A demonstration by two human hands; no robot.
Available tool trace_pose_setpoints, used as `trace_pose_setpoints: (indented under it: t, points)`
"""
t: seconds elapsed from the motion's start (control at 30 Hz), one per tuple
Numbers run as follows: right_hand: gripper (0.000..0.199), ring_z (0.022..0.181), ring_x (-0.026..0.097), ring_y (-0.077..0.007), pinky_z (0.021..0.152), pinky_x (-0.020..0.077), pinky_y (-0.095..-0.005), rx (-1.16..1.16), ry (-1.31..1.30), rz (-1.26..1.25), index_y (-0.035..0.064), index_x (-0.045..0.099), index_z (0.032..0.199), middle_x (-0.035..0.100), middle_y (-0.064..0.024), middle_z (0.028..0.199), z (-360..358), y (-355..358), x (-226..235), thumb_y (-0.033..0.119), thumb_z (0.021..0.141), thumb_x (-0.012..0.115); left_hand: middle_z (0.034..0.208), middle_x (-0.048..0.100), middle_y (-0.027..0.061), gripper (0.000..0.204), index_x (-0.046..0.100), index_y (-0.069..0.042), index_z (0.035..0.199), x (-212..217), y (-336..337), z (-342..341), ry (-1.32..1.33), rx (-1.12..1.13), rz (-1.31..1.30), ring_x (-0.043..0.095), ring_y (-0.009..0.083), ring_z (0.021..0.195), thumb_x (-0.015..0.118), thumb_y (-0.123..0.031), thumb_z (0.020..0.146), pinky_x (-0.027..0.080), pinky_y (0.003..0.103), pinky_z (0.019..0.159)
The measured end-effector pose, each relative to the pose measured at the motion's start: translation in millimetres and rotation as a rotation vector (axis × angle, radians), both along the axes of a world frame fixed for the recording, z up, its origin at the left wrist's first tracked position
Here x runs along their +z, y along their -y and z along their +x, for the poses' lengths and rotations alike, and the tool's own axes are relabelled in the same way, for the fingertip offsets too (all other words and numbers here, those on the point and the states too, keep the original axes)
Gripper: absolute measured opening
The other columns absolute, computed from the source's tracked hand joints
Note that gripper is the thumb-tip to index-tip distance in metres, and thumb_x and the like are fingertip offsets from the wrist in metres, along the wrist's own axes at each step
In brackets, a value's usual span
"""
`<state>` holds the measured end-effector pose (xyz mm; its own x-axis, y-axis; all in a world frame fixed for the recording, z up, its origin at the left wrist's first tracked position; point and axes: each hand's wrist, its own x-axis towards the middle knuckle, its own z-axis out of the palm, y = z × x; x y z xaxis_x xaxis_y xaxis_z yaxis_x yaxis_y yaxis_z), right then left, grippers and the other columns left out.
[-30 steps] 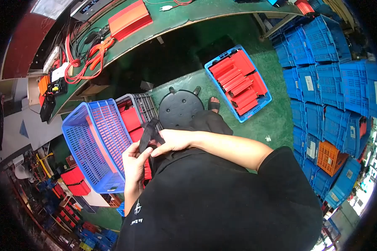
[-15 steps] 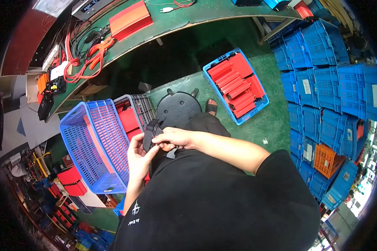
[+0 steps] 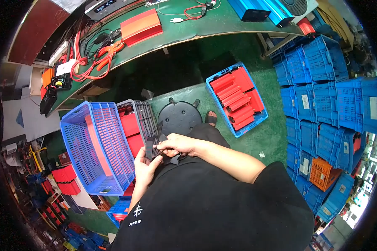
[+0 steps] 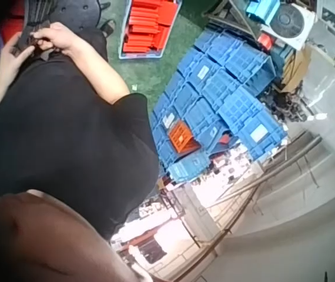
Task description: Assembling a black strap onto a small electronic component at a factory workbench.
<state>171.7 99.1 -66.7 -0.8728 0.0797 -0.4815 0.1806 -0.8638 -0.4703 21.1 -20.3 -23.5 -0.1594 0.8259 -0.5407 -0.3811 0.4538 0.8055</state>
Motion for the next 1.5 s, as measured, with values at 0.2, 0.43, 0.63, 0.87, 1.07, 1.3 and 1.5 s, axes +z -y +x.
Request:
trace_pose_setpoints:
  t: [0.2,0.43,0.63,0.87,1.07,1.3,1.5]
  points:
    - [0.029,0.045,0.033,-0.003,0.043,0.0243,-0.0219,-0.007,-0.045,0.004,0.005,0.054,0.068,0.045,0.0044,0.056,-1,0,0,0.023,0.091,0.056,0.105,0.06,0.0075,0.037,0.051,0.001,0.113,-3,7,1,-0.04,0.058,0.024,0.06,0.0139,0.095,0.069,0.005,0.08,0.049,0.027,0.085]
    - [0.026,0.045,0.033,-0.0029,0.043,0.0243,-0.0218,-0.026,-0.092,-0.037,0.0036,0.055,0.071,0.045,0.0047,0.057,0,2,0,0.021,0.091,0.056,0.099,0.061,0.0081,0.035,0.05,0.0,0.111,7,3,5,-0.045,0.062,0.096,0.06,0.0108,0.086,0.069,0.0,0.081,0.049,0.024,0.073]
    - [0.028,0.044,0.031,-0.0025,0.043,0.0218,-0.0216,-0.029,-0.129,-0.037,0.0041,0.055,0.071,0.042,0.0061,0.055,2,3,-1,0.023,0.092,0.055,0.084,0.06,0.0067,0.025,0.053,-0.002,0.104,-5,25,-15,0.131,-0.061,-0.09,0.057,0.0107,0.068,0.067,-0.003,0.083,0.046,0.022,0.062]
    - [0.029,0.044,0.031,-0.0024,0.042,0.0214,-0.0215,0.023,-0.167,-0.013,0.0046,0.055,0.071,0.04,0.0062,0.052,-3,3,-2,0.024,0.092,0.055,0.082,0.059,0.008,0.022,0.053,-0.003,0.1,1,16,-20,0.408,-0.008,-0.139,0.053,0.0125,0.066,0.061,-0.007,0.08,0.041,0.022,0.061]
    - [0.031,0.042,0.03,-0.0021,0.039,0.0204,-0.0218,0.03,-0.138,-0.034,0.0048,0.056,0.072,0.04,0.0065,0.05,-6,3,-6,0.029,0.092,0.055,0.082,0.059,0.0088,0.019,0.052,0.0,0.1,-3,25,-27,0.286,-0.076,-0.171,0.054,0.0139,0.067,0.054,-0.001,0.081,0.043,0.024,0.063]
    - [0.03,0.037,0.029,-0.0015,0.034,0.0196,-0.02,0.044,-0.085,-0.084,0.0044,0.056,0.078,0.04,0.0064,0.049,-10,0,-7,0.03,0.092,0.052,0.123,0.047,0.0144,0.061,0.03,-0.004,0.136,-3,15,-6,-0.498,0.304,-0.069,0.055,0.0202,0.097,0.054,-0.003,0.08,0.045,0.031,0.077]
    - [0.031,0.036,0.029,-0.0019,0.033,0.0202,-0.02,0.05,-0.094,-0.097,0.0031,0.057,0.078,0.041,0.0058,0.048,-14,-1,-8,0.03,0.093,0.052,0.128,0.047,0.0123,0.057,0.038,-0.002,0.132,-13,16,-45,-0.49,0.779,-0.072,0.039,0.0279,0.127,0.052,0.001,0.076,0.039,0.04,0.097]
